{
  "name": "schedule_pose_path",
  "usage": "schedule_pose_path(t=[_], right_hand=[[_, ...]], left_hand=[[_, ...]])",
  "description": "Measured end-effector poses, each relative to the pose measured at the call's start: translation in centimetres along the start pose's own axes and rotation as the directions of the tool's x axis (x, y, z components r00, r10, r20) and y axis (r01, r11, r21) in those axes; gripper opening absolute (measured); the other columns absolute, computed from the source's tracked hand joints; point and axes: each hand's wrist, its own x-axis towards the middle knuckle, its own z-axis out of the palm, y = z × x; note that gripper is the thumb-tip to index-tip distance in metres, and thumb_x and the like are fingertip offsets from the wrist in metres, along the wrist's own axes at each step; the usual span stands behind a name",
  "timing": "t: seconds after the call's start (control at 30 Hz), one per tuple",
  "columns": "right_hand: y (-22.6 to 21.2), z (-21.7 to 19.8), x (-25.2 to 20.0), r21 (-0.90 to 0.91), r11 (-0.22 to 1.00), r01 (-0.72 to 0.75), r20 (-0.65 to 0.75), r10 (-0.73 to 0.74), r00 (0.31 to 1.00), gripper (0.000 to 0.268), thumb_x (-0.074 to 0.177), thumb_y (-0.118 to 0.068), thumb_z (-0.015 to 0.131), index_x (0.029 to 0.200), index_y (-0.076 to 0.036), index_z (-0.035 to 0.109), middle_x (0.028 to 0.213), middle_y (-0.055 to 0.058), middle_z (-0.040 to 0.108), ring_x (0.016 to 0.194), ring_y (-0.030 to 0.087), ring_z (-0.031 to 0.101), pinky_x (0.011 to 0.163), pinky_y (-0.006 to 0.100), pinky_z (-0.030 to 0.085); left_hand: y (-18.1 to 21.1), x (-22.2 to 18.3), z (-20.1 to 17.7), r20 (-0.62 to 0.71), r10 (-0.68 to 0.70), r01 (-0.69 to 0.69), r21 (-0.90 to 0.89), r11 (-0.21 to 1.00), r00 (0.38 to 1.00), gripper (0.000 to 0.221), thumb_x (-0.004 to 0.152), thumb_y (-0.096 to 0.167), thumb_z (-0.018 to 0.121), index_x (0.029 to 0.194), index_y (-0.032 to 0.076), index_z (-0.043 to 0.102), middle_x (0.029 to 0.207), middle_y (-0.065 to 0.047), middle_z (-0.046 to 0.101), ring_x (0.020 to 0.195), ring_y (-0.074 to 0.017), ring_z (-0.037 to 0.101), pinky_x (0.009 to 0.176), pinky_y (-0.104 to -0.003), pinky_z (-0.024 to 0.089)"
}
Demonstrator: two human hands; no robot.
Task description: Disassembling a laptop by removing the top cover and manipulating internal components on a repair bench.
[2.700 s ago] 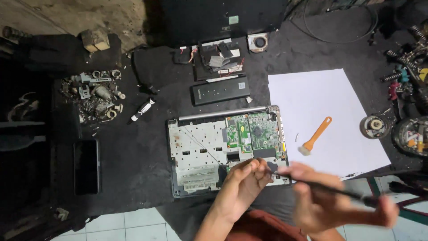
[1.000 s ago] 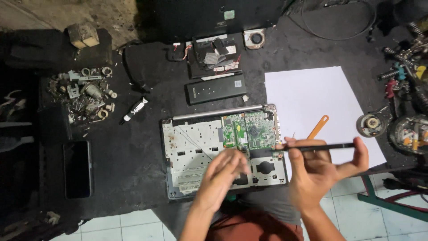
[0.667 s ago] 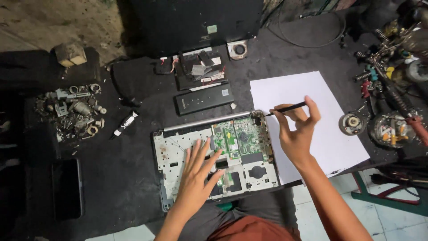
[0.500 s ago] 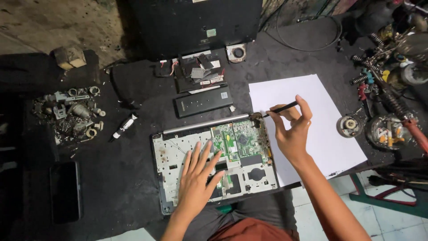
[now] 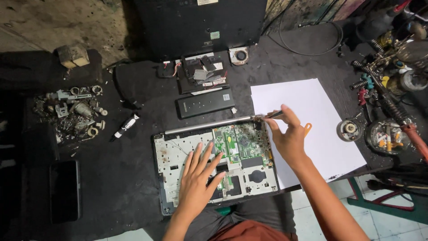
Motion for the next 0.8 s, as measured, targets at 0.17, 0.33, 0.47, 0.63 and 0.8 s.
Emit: schedule_pose_path(t=[0.17,0.33,0.47,0.63,0.8], right_hand=[[-3.3,-0.5,3.0,0.143,0.989,0.030,0.069,-0.040,0.997,0.075,0.104,0.016,0.052,0.158,-0.017,0.014,0.124,0.025,0.057,0.114,0.035,0.066,0.105,0.045,0.055],[-0.4,-0.2,-0.8,-0.123,0.982,-0.146,0.022,0.150,0.989,0.058,0.104,-0.002,0.061,0.150,-0.019,0.031,0.113,0.007,0.072,0.109,0.020,0.071,0.096,0.051,0.038],[1.7,-0.1,-1.3,-0.151,0.987,-0.058,-0.009,0.058,0.998,0.066,0.097,0.005,0.070,0.148,0.001,0.029,0.110,0.017,0.070,0.110,0.028,0.071,0.106,0.039,0.048],[0.2,-0.7,-0.8,0.044,0.997,-0.063,0.028,0.062,0.998,0.066,0.098,0.016,0.060,0.150,0.002,0.022,0.116,0.027,0.068,0.112,0.035,0.068,0.109,0.044,0.047],[3.4,0.0,-3.4,-0.271,0.963,-0.008,-0.041,-0.004,0.999,0.025,0.106,0.008,0.079,0.128,0.017,0.072,0.160,0.018,0.042,0.104,0.034,0.070,0.098,0.046,0.056]], left_hand=[[0.0,0.0,0.0,0.010,-0.007,0.008,-0.020,1.000,1.000,0.054,0.104,0.042,0.053,0.154,0.023,0.048,0.167,-0.004,0.029,0.157,-0.0299,0.017,0.127,-0.052,0.015],[0.4,0.3,-0.3,0.066,-0.055,0.060,-0.075,0.995,0.996,0.054,0.104,0.042,0.052,0.155,0.023,0.047,0.168,-0.002,0.027,0.156,-0.0297,0.015,0.125,-0.053,0.013],[0.9,0.5,-1.2,0.127,-0.109,0.128,-0.157,0.979,0.986,0.053,0.103,0.039,0.056,0.153,0.022,0.050,0.167,-0.002,0.027,0.156,-0.0309,0.014,0.123,-0.053,0.011],[0.9,0.1,-1.3,0.038,-0.080,0.086,-0.218,0.972,0.996,0.048,0.105,0.038,0.053,0.149,0.018,0.055,0.165,-0.005,0.034,0.156,-0.0326,0.022,0.124,-0.054,0.016],[0.6,-0.2,-1.4,0.031,-0.080,0.085,-0.260,0.962,0.996,0.049,0.107,0.041,0.045,0.150,0.019,0.051,0.168,-0.006,0.032,0.160,-0.0337,0.020,0.129,-0.054,0.014]])
